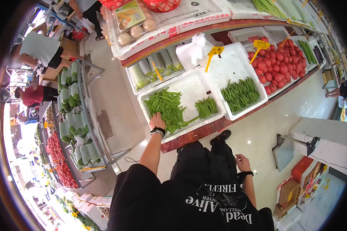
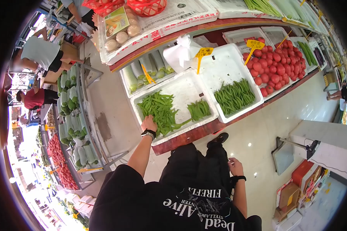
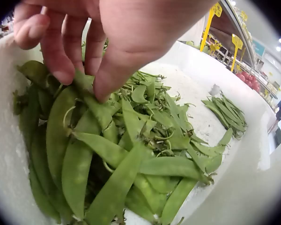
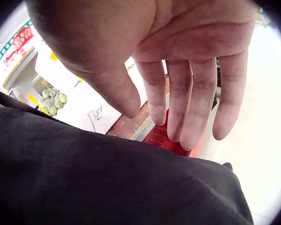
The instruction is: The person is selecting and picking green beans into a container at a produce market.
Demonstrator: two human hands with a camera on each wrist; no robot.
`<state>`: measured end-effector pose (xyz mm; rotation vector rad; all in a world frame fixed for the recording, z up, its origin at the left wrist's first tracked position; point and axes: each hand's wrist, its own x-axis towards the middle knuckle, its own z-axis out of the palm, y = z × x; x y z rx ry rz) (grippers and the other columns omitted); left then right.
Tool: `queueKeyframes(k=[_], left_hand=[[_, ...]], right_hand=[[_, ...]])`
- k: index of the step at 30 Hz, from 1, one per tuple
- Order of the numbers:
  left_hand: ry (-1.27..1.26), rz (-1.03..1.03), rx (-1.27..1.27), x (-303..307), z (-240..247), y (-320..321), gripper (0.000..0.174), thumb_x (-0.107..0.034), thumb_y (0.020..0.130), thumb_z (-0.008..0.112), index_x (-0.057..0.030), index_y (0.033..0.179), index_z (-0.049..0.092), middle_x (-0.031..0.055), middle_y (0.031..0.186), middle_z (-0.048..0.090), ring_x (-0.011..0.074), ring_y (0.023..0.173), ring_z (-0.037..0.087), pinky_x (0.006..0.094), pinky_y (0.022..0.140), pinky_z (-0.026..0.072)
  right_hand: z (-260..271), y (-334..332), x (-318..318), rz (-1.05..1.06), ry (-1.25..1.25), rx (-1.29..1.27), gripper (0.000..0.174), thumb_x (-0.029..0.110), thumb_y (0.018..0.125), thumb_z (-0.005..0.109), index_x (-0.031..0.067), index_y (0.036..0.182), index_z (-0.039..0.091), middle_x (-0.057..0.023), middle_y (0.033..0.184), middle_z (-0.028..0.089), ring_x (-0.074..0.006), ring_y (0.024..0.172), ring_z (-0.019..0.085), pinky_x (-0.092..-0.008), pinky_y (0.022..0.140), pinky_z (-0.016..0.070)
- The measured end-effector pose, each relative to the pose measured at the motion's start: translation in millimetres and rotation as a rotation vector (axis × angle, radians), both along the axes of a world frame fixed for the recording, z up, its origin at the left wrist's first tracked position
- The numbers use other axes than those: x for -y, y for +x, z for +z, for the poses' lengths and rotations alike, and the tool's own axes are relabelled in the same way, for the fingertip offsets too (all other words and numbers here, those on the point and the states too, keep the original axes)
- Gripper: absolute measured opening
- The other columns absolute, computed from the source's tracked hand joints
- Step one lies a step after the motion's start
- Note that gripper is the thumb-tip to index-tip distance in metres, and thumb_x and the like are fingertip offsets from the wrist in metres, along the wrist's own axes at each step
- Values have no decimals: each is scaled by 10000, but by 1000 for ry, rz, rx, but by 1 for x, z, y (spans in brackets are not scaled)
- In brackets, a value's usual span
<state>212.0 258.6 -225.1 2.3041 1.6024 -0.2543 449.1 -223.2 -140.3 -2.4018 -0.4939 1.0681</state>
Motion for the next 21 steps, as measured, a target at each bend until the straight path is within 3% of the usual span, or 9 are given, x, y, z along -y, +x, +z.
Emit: queueKeyframes(k=[7, 13, 14, 18, 21], left_hand=[[11, 171, 130, -13, 10, 8, 104, -186, 798, 678, -147, 895, 677, 82, 913, 689, 289, 870, 667, 432, 747, 523], [89, 266, 410, -28, 35, 0, 172, -296, 793, 724, -173, 913, 710, 56, 801, 726, 259, 748, 694, 403, 661, 539], [186, 286, 544, -33, 35, -5, 202, -293, 801, 740, -135, 924, 713, 72, 742, 717, 239, 665, 692, 370, 619, 540], [211, 442, 792, -53, 58, -3, 218, -186, 852, 726, -6, 963, 672, 99, 794, 715, 169, 669, 683, 309, 613, 544], [-70, 485, 1046, -53, 67, 11, 203, -148, 876, 699, -3, 1008, 646, 109, 844, 719, 163, 674, 680, 295, 611, 559]], right_hand=[[-6, 8, -3, 45, -20, 2, 285, 148, 872, 634, 34, 1132, 654, -119, 931, 710, -222, 776, 684, -331, 745, 545], [-10, 8, -2, 62, 31, 41, 267, 169, 874, 646, 35, 1104, 657, -124, 905, 709, -237, 730, 694, -349, 700, 552], [-9, 7, -2, 55, 30, 34, 266, 169, 875, 646, 36, 1105, 657, -125, 906, 709, -238, 731, 694, -350, 701, 552], [-7, 7, 2, 33, 21, 3, 265, 169, 877, 645, 40, 1107, 656, -129, 909, 710, -238, 731, 694, -350, 702, 553], [-8, 6, 5, 35, -6, -12, 275, 153, 877, 645, 33, 1124, 651, -123, 913, 711, -222, 753, 690, -333, 719, 551]])
